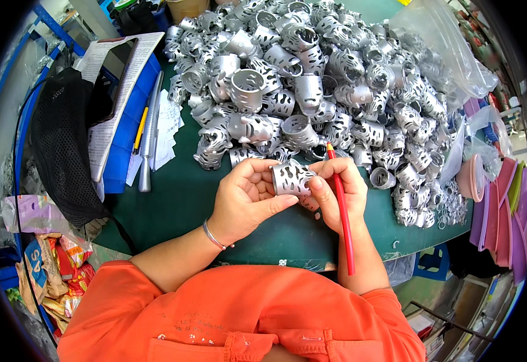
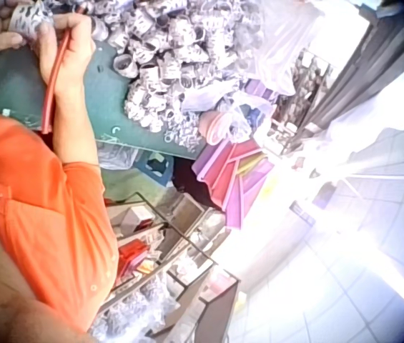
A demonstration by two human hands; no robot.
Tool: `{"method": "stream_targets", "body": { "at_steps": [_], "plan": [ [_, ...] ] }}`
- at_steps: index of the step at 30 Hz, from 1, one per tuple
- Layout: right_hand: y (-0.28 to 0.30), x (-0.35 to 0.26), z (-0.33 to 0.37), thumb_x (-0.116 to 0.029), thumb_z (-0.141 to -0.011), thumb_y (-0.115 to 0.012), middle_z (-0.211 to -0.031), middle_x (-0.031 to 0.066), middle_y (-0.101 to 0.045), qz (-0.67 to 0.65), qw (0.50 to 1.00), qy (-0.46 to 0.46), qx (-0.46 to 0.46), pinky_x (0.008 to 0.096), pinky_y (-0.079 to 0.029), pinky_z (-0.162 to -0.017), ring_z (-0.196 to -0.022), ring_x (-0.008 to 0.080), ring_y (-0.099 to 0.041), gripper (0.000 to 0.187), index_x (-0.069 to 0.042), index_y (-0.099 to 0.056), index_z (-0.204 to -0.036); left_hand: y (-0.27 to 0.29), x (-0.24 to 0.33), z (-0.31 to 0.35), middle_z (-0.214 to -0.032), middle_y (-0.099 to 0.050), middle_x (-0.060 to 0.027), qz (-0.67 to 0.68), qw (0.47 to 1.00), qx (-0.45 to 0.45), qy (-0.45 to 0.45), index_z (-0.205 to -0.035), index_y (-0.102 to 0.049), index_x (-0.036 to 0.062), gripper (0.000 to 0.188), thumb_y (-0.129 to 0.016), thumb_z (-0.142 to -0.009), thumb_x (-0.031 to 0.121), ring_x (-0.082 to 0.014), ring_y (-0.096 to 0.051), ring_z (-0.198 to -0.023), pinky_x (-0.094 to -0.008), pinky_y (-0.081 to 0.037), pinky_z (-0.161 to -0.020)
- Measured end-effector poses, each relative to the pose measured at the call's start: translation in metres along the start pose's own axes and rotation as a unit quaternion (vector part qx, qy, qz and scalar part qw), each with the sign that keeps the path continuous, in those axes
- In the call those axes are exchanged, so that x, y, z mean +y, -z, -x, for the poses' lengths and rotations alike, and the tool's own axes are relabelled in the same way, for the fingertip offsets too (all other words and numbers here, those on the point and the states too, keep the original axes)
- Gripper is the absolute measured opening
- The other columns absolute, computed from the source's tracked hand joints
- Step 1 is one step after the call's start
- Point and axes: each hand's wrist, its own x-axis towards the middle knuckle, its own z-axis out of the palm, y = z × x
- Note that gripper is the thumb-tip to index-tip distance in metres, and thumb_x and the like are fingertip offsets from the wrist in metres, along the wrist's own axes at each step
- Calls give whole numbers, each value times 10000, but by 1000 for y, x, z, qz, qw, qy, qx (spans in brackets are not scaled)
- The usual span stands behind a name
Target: The person picks up small, silver, cylindrical metal parts from a large pile on a green table. Using a red pencil-like tool, the person scrapes the edges and surfaces of each part. After working on a part, the person places it back onto the pile and picks up another one to repeat the process.
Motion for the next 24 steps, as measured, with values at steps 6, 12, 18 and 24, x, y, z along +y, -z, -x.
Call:
{"method": "stream_targets", "body": {
  "at_steps": [6,12,18,24],
  "plan": [
    [0,0,0,-60,-839,-605,-763,76,-609,11,1000,-8,6,211,-456,-494,-588,70,-541,136,-1,-483,-832,-2,-2,-1,-1002,-567,-140,5,1000,3,-7,-1124,-425,-28,463,-676,-736,-57,-186,-599,-917,-290,-505,-811],
    [0,-3,0,-68,-850,-594,-724,55,-601,25,1000,-9,13,204,-448,-483,-572,61,-532,126,-6,-487,-825,0,0,1,-1012,-568,-150,15,1000,-1,16,-1114,-427,-29,464,-685,-730,-52,-197,-601,-917,-296,-511,-802],
    [0,-6,0,-70,-849,-597,-678,37,-589,24,999,-23,6,194,-430,-462,-546,53,-525,119,-8,-496,-830,1,0,1,-1009,-575,-155,33,999,-4,26,-1099,-434,-31,443,-683,-733,-49,-206,-606,-913,-294,-516,-785],
    [1,-9,0,-55,-838,-606,-698,55,-597,41,998,-42,0,204,-446,-483,-562,67,-544,115,-7,-501,-839,2,2,1,-1017,-572,-148,42,998,-2,51,-1111,-440,-29,435,-671,-743,-53,-194,-602,-920,-290,-512,-793]
  ]
}}
